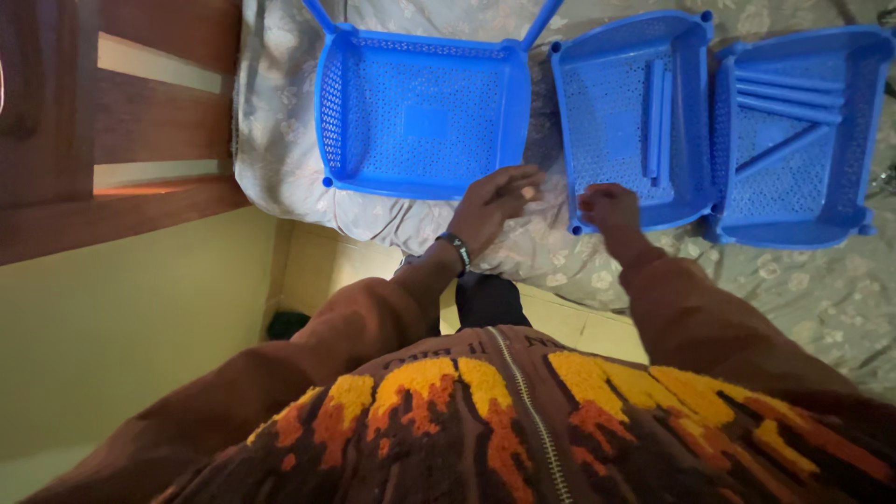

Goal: The person assembles a blue perforated plastic storage basket on a bed, pressing short connector pieces into the basket sides and fitting long blue tubes between the mounted connectors to build the frame, then sets the basket down and picks up another tube to continue fitting parts.

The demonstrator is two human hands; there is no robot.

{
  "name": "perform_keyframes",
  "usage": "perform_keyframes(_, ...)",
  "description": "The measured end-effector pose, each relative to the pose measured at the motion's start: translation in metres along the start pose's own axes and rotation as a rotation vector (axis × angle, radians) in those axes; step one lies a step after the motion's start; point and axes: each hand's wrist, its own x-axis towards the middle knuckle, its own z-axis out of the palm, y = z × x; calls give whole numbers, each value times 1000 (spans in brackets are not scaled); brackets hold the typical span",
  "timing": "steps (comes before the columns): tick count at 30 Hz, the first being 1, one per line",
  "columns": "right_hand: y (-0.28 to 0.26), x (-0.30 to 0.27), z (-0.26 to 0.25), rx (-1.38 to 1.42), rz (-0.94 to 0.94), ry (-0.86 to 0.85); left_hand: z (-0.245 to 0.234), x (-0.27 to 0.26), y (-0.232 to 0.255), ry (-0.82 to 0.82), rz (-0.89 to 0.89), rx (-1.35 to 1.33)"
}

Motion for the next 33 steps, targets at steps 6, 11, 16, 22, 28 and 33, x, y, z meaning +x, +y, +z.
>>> perform_keyframes(6, -1, 59, -54, -243, 109, 148, 40, -7, 41, -41, 100, -15)
perform_keyframes(11, 2, 102, -70, -838, -202, 264, 41, -12, 39, -6, 142, 155)
perform_keyframes(16, 10, 125, -77, -835, -54, 328, 34, -23, 31, 18, 135, 176)
perform_keyframes(22, 16, 104, -66, -964, 32, 218, 44, -33, 24, 121, 77, 282)
perform_keyframes(28, 28, 100, -40, -760, 172, 413, 49, -40, 23, 37, 168, 260)
perform_keyframes(33, 32, 94, -31, -691, 21, 372, 49, -51, 20, 113, 84, 335)
